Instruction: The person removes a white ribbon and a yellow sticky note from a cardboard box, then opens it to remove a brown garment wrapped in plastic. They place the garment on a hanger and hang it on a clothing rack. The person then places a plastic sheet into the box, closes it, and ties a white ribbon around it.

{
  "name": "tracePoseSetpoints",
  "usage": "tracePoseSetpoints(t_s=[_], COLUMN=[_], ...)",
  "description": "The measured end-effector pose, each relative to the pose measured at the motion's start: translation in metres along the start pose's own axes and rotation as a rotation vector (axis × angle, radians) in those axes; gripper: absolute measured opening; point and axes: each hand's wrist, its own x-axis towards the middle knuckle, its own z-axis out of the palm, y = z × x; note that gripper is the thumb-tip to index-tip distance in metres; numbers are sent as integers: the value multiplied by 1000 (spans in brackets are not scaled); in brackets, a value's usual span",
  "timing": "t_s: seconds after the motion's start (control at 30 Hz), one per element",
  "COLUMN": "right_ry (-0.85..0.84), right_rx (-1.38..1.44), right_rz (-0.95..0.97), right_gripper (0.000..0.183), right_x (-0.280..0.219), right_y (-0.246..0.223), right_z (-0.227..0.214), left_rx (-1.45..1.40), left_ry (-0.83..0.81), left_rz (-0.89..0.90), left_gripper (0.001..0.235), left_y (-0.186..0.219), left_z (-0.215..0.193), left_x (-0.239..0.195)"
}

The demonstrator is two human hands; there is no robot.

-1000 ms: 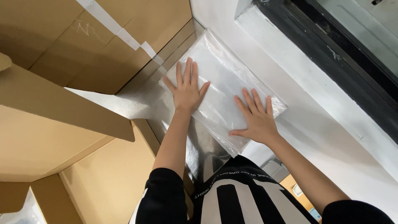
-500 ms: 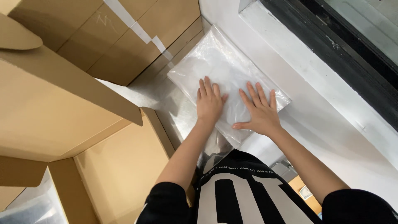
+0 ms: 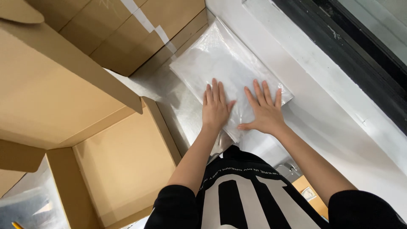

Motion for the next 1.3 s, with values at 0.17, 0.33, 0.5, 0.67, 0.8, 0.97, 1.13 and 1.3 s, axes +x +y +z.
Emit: tracePoseSetpoints(t_s=[0.17,0.33,0.5,0.67,0.8,0.97,1.13,1.3], right_ry=[-28,-62,-88,-1,126,395,434,588], right_rx=[-14,-39,-47,-29,0,359,691,382], right_rz=[-3,-4,11,12,139,-200,-579,-739], right_gripper=[152,161,166,127,84,42,34,50], right_x=[-2,-5,-5,6,18,46,43,74], right_y=[-1,-7,-8,-1,-24,-138,-276,-343], right_z=[-2,-9,-11,0,9,15,-13,-37], left_rx=[-63,-72,-62,-54,-306,-444,-321,-224], left_ry=[-156,-427,-545,-568,-408,4,327,568], left_rz=[66,179,265,280,110,-258,-676,-1005], left_gripper=[105,122,121,101,66,51,32,25], left_y=[0,-8,-15,-28,-64,-160,-249,-273], left_z=[-45,-72,-78,-84,-88,-161,-157,-148], left_x=[-12,-10,-19,-58,-95,-196,-342,-455])
